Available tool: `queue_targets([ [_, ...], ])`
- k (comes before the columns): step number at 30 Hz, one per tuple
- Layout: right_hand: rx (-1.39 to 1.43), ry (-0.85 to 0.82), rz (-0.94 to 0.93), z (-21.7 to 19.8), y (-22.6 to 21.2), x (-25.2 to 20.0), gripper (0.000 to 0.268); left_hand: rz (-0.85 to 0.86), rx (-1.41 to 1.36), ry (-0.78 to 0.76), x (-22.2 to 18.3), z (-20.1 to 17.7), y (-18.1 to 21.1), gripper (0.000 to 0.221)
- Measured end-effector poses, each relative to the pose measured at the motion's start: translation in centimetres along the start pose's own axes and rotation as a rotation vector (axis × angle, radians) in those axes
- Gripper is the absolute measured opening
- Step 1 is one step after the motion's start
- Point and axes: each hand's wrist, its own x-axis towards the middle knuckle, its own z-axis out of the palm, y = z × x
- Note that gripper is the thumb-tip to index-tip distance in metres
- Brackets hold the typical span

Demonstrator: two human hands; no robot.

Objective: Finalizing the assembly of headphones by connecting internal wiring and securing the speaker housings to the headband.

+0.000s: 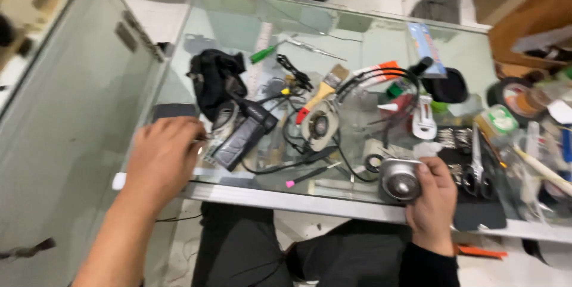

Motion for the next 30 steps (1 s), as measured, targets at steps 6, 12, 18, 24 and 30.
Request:
queue_targets([
  [6,0.021,-0.063,0.05,2.0,-3.1,-0.7,0.008,-0.362,-0.488,0.191,0.4,-3.3,4.2,0.023],
  [12,-0.023,-0.022,0.07,2.4,-3.5,-0.9,0.008,-0.552,-1.177,0.278,-0.6,-3.5,9.4,0.017],
  [18,0.023,-0.025,0.025,2.6,-3.4,-0.9,0.016,-0.725,-1.489,-0.097,-0.8,-1.7,14.0,0.052],
  [24,0.012,-0.012,0.048,2.8,-3.9,-1.0,0.015,-0.577,-1.339,-0.246,-1.3,-1.2,15.7,0.047],
  [30,-0.276,0.087,0.03,3.9,-4.4,-1.1,0.021,-0.477,-1.374,-0.21,-2.2,-1.1,16.2,0.046],
])
